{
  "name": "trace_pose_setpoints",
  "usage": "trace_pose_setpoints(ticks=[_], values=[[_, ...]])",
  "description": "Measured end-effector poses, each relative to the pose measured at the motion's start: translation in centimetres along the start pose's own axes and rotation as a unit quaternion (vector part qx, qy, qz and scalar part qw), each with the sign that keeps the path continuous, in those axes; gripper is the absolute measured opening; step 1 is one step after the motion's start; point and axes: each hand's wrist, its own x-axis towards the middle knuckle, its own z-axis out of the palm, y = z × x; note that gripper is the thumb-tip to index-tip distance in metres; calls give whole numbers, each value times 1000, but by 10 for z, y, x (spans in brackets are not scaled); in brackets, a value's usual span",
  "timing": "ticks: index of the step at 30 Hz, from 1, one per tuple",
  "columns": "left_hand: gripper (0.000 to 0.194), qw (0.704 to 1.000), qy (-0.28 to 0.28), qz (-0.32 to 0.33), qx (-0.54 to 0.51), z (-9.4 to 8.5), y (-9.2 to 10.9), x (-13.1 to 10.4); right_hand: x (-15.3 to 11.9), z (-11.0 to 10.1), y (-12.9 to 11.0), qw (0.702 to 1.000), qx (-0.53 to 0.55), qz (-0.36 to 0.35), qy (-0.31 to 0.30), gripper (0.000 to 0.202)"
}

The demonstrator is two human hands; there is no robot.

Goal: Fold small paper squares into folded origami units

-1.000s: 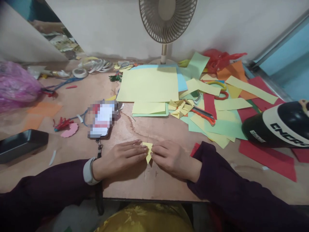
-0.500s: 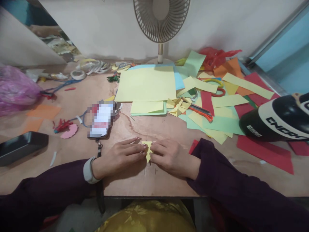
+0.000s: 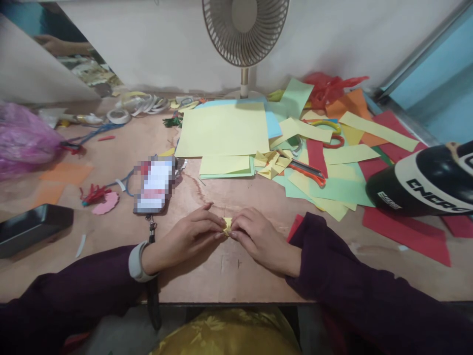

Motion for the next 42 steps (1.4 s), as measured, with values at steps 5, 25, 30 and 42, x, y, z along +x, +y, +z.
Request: trace_pose_setpoints(ticks=[5,25,30,42], values=[[14,999,-10,-46,0,2,5,3,0,5,0,1000,-17,6,22,8],[8,996,10,-89,15,7,10,4,3,9,3,997,-41,34,60,11],[9,996,6,-87,11,7,10,4,6,9,0,997,-35,45,58,13],[8,995,24,-95,21,9,11,6,6,13,1,996,-50,44,62,16]])
